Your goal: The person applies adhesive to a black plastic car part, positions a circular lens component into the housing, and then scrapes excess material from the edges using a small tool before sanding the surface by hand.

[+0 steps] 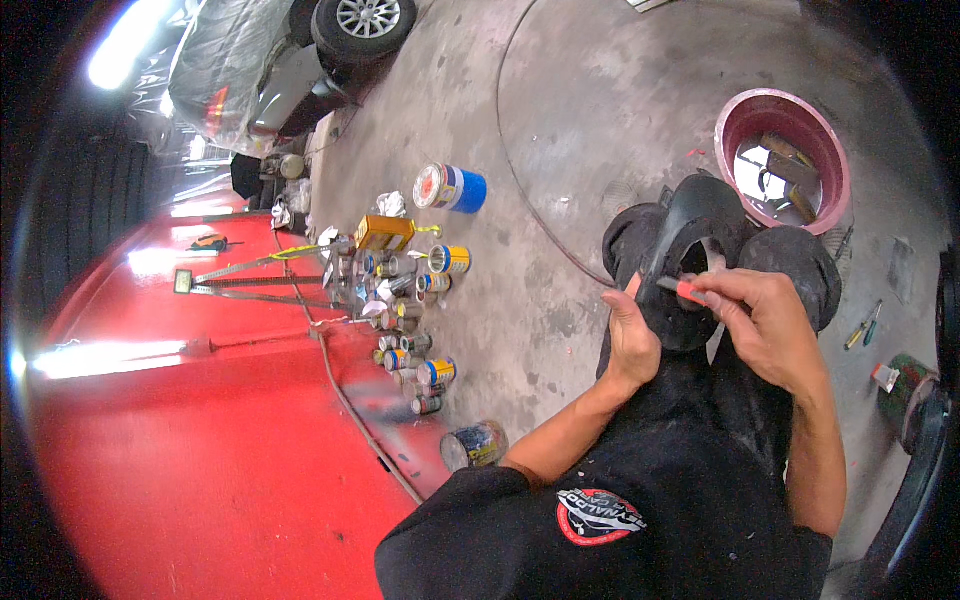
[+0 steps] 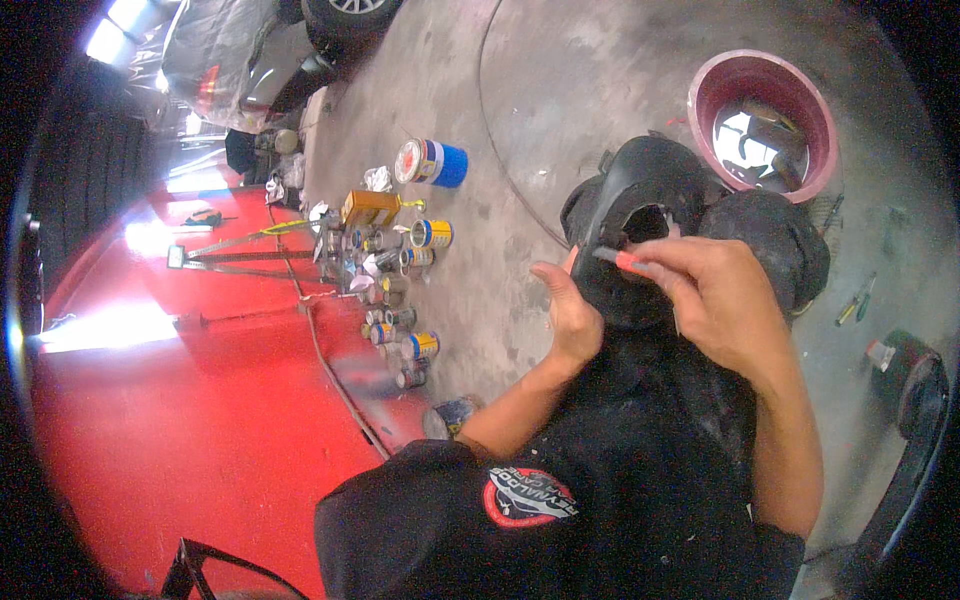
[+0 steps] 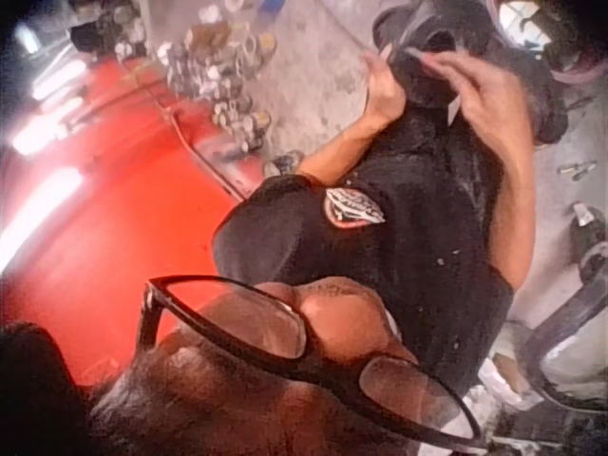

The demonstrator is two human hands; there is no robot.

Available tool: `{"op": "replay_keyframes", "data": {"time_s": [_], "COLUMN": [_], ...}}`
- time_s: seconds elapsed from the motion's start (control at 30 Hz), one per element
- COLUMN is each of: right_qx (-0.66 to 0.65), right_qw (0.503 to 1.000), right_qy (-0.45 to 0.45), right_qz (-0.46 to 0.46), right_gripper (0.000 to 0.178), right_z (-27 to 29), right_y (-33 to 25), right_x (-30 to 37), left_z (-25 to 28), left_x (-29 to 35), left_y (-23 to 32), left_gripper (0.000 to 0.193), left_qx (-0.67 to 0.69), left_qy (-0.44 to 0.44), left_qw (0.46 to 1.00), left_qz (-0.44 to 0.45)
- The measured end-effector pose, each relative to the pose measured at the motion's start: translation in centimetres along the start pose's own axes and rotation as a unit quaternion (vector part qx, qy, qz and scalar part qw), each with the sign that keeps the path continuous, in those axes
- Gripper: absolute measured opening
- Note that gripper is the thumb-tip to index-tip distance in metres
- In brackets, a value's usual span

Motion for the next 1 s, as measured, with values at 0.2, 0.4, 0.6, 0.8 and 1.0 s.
{"op": "replay_keyframes", "data": {"time_s": [0.2,0.4,0.6,0.8,1.0], "right_qx": [-0.174,-0.107,-0.051,-0.047,0.006], "right_qw": [0.963,0.975,0.989,0.992,0.992], "right_qy": [0.061,0.049,0.051,0.031,0.039], "right_qz": [-0.198,-0.189,-0.127,-0.117,-0.122], "right_gripper": [0.022,0.022,0.021,0.021,0.020], "right_z": [1.4,1.0,0.7,0.0,0.6], "right_y": [4.0,3.8,2.1,1.3,0.3], "right_x": [1.3,0.9,0.4,0.2,-0.5], "left_z": [-0.2,-0.2,-0.2,-0.1,-0.3], "left_x": [-0.7,-1.0,-1.1,-1.4,-1.2], "left_y": [-0.8,-0.7,-0.5,-0.4,-0.7], "left_gripper": [0.112,0.114,0.112,0.111,0.110], "left_qx": [0.065,0.070,0.069,0.057,0.069], "left_qy": [-0.030,-0.035,-0.026,-0.032,-0.049], "left_qw": [0.997,0.997,0.997,0.998,0.996], "left_qz": [-0.013,0.004,0.015,-0.002,0.004]}}
Point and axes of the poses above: each hand's wrist, its own x-axis away from the middle knuckle, its own z-axis out of the back of the hand, y = z × x, the point moved 10 cm from there along -x, towards the middle knuckle, and after that the axes turned 4 degrees about x, right-handed, at the moved point
